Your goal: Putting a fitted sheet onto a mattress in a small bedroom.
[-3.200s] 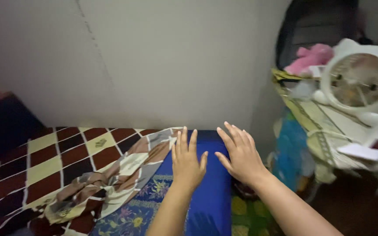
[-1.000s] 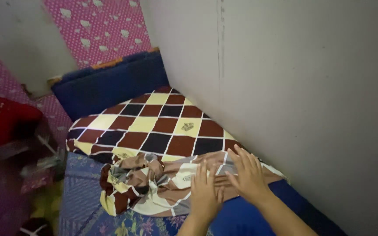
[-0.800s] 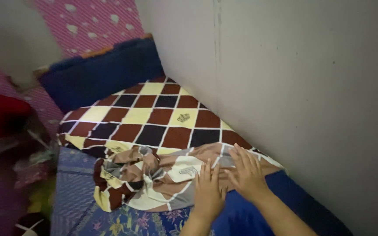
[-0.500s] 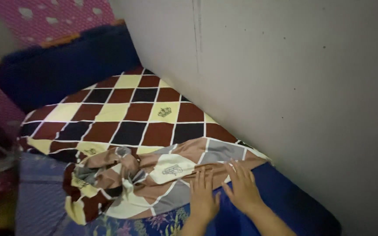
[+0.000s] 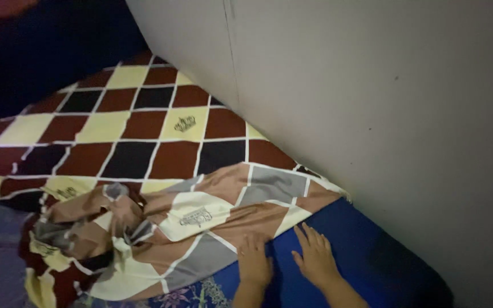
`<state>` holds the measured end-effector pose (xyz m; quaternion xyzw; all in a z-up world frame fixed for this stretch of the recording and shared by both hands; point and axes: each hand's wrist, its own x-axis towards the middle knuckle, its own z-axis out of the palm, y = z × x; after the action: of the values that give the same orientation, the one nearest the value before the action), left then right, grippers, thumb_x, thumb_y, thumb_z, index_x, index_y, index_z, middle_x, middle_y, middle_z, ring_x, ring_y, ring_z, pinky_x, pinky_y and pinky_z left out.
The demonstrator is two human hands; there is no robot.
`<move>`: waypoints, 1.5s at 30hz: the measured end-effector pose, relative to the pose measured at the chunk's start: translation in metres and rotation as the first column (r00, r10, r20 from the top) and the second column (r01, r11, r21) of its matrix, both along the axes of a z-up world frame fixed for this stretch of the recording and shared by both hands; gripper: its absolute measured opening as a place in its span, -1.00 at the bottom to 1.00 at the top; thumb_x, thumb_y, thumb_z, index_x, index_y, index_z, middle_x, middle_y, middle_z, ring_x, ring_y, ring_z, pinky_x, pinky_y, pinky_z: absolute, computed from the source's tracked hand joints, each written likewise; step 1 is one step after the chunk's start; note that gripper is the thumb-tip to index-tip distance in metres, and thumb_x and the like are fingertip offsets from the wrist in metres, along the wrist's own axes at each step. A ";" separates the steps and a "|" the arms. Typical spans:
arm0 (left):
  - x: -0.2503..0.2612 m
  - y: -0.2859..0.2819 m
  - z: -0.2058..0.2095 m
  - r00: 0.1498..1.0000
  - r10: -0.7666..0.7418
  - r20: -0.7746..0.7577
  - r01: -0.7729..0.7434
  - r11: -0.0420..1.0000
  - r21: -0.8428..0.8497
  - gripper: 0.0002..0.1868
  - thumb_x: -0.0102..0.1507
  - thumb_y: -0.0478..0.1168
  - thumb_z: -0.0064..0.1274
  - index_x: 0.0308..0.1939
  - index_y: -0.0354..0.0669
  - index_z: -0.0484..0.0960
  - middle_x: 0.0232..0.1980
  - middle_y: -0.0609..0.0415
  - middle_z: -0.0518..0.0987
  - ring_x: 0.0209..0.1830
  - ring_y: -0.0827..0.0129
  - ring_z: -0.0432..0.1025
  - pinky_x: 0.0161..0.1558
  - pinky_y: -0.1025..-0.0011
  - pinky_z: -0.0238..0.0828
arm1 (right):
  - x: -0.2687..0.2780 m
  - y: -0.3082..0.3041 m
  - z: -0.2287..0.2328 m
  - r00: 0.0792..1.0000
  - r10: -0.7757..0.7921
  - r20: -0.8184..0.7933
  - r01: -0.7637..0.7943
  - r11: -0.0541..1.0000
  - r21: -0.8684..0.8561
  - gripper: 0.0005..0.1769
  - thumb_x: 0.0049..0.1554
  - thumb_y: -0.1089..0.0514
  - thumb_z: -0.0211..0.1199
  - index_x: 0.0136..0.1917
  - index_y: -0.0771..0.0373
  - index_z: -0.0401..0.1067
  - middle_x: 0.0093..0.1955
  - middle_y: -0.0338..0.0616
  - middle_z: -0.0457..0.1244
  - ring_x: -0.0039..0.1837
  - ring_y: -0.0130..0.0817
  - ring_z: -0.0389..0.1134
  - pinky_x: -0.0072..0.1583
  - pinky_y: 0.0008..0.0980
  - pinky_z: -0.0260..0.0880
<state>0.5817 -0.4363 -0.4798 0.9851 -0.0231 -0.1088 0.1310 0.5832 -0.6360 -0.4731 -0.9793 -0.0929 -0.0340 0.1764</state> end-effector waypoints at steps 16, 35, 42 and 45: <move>0.057 0.017 -0.084 0.974 0.147 0.174 -0.135 0.988 -0.078 -0.70 0.34 -0.09 -0.10 0.06 -0.08 0.58 -0.01 -0.22 0.60 -0.06 -0.15 0.50 -0.02 -0.09 0.41 | 0.017 -0.015 -0.093 1.000 0.009 0.011 -0.008 0.992 -0.123 -0.21 0.13 -0.13 0.11 0.59 -0.02 0.10 0.65 -0.02 -0.07 0.59 -0.04 -0.06 0.51 0.13 -0.16; 0.078 -0.010 -0.028 0.934 -0.079 0.349 0.167 0.959 -0.230 -0.54 0.17 0.14 0.09 -0.15 -0.20 0.65 -0.15 -0.32 0.62 -0.08 -0.31 0.47 -0.06 -0.17 0.28 | 0.045 0.008 -0.105 0.990 -0.063 0.128 0.068 0.997 -0.043 -0.42 0.16 -0.11 0.12 0.41 0.07 0.31 0.48 0.05 0.11 0.53 -0.03 0.05 0.47 0.24 -0.08; 0.071 -0.048 -0.073 0.961 -0.076 0.265 0.155 0.945 -0.288 -0.72 0.35 -0.07 -0.09 -0.15 -0.16 0.65 -0.17 -0.24 0.63 -0.12 -0.19 0.50 -0.05 -0.08 0.37 | 0.066 -0.008 -0.148 0.953 -0.187 0.239 0.119 0.955 0.272 -0.50 0.16 -0.06 0.22 0.29 0.21 0.35 0.35 0.04 0.22 0.41 0.01 0.19 0.41 0.12 0.15; 0.052 -0.056 -0.073 0.982 -0.038 0.184 0.108 0.917 -0.385 -0.68 0.39 -0.04 -0.11 -0.18 -0.15 0.66 -0.21 -0.24 0.65 -0.20 -0.20 0.52 -0.14 -0.08 0.41 | 0.088 -0.018 -0.117 0.898 -0.257 0.356 0.148 0.941 0.306 -0.42 0.06 -0.01 0.31 0.28 0.28 0.36 0.26 0.17 0.21 0.29 0.17 0.19 0.29 0.15 0.15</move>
<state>0.6337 -0.4919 -0.5524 0.9429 -0.0925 -0.0211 0.3194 0.6712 -0.6542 -0.5902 -0.9235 -0.0172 -0.2595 0.2818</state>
